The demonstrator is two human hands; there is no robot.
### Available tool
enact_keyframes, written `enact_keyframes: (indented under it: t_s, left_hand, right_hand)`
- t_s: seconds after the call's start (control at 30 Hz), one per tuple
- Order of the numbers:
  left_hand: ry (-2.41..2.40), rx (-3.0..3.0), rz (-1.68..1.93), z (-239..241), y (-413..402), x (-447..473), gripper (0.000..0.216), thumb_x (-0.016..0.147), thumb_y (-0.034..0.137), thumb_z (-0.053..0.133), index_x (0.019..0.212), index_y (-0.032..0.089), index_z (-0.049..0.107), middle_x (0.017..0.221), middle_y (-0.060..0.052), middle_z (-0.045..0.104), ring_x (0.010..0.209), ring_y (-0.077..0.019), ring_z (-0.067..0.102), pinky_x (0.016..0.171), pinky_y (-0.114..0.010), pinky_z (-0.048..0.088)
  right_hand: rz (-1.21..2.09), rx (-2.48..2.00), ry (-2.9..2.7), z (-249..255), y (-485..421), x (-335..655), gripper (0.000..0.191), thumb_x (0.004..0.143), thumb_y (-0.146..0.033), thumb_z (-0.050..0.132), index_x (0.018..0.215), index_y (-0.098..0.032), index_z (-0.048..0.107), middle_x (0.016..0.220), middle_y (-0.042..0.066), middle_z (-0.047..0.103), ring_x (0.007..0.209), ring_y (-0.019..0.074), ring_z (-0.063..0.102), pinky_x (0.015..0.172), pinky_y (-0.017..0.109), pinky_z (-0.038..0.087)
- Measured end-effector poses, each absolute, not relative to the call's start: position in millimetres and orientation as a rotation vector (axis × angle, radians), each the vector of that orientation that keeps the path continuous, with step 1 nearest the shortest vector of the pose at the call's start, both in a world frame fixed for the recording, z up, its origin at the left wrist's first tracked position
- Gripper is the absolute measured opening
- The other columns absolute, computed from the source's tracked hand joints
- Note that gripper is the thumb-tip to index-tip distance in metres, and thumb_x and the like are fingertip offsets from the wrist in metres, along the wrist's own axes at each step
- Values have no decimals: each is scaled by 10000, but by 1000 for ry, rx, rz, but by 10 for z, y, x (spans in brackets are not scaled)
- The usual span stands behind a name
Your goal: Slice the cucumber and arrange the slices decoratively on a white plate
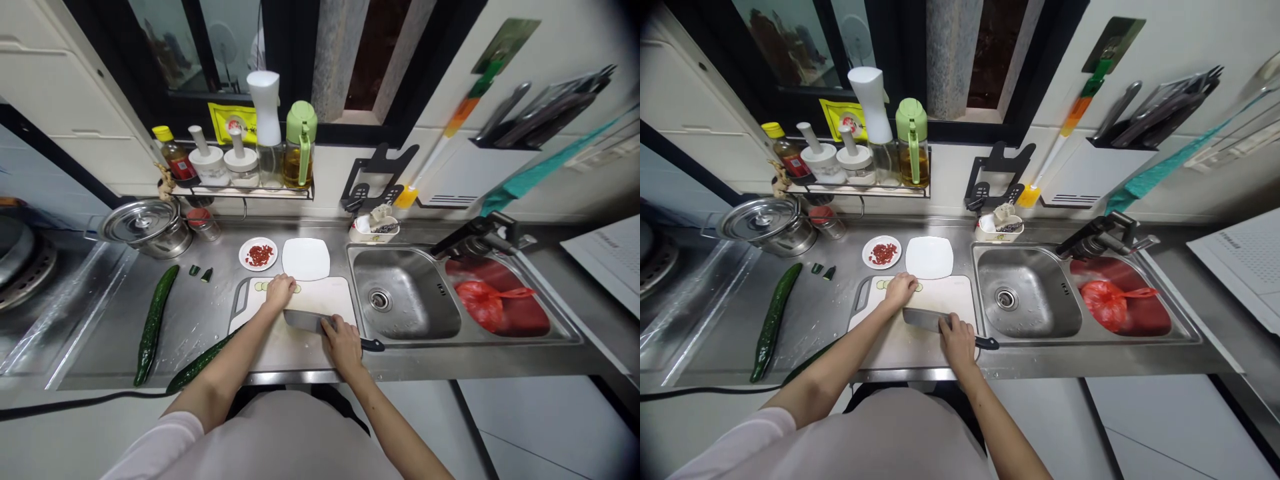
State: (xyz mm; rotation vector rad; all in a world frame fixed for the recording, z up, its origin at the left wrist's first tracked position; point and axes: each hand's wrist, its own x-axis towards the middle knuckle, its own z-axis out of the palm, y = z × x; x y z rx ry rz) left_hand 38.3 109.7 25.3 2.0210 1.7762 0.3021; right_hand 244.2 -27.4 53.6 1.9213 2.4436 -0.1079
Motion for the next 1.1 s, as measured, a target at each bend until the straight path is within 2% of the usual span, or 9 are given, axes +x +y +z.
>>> enact_keyframes:
  t_s: [0.2, 0.33, 0.47, 0.63, 0.73, 0.9, 1.1]
  left_hand:
    - [1894, 1787, 645, 353, 929, 106, 249, 895, 333, 525, 991, 210, 719, 939, -69, 681, 920, -208, 595, 853, -322, 454]
    - [1942, 1686, 759, 456, 487, -294, 250, 883, 343, 540, 1019, 210, 703, 973, -59, 677, 885, -198, 603, 843, -326, 471]
    - [1999, 1686, 594, 542, -33, -637, 294, 873, 377, 553, 1092, 230, 681, 1072, -66, 654, 1056, -241, 572, 933, -358, 439]
    - [2007, 1646, 275, 569, -385, -876, 556, 759, 445, 683, 1275, 267, 574, 1215, -68, 593, 1136, -281, 527, 955, -377, 403]
    - [2015, 1634, 164, 556, -457, -939, 579, 744, 382, 696, 1294, 284, 545, 1236, -63, 573, 1168, -281, 511, 977, -378, 378]
    - [2007, 1625, 119, 527, -529, -988, 502, 784, 200, 604, 1276, 290, 554, 1235, -54, 578, 1186, -246, 516, 998, -352, 364]
    - [1990, 1598, 265, 460, -559, -1073, 468, 809, 192, 587, 1272, 253, 581, 1209, -62, 612, 1142, -229, 555, 967, -311, 407]
  right_hand:
    - [-134, 1960, 2432, 558, -293, 2476, 351, 933, -215, 489, 1251, -285, 622, 1208, 89, 582, 906, 184, 551, 800, 305, 317]
    - [-179, 2097, 2419, 518, -290, 2537, 312, 931, -239, 505, 1206, -268, 650, 1136, 67, 585, 805, 143, 543, 751, 276, 329]
    - [-255, 2270, 2391, 451, -250, 2552, 306, 940, -223, 484, 1185, -247, 664, 1049, 47, 583, 688, 101, 496, 662, 248, 316]
    - [-434, 2403, 2354, 430, -184, 2477, 300, 958, -250, 460, 1152, -224, 688, 1040, 40, 587, 656, 85, 484, 620, 235, 315]
    - [-505, 2402, 2343, 430, -165, 2435, 315, 959, -267, 451, 1164, -223, 686, 1046, 42, 589, 658, 87, 490, 612, 237, 324]
    - [-538, 2384, 2339, 410, -179, 2421, 340, 963, -304, 432, 1171, -217, 687, 1059, 46, 590, 675, 94, 503, 610, 239, 330]
    - [-510, 2410, 2284, 443, -204, 2463, 336, 952, -281, 442, 1159, -216, 699, 1067, 52, 599, 689, 107, 515, 607, 239, 334]
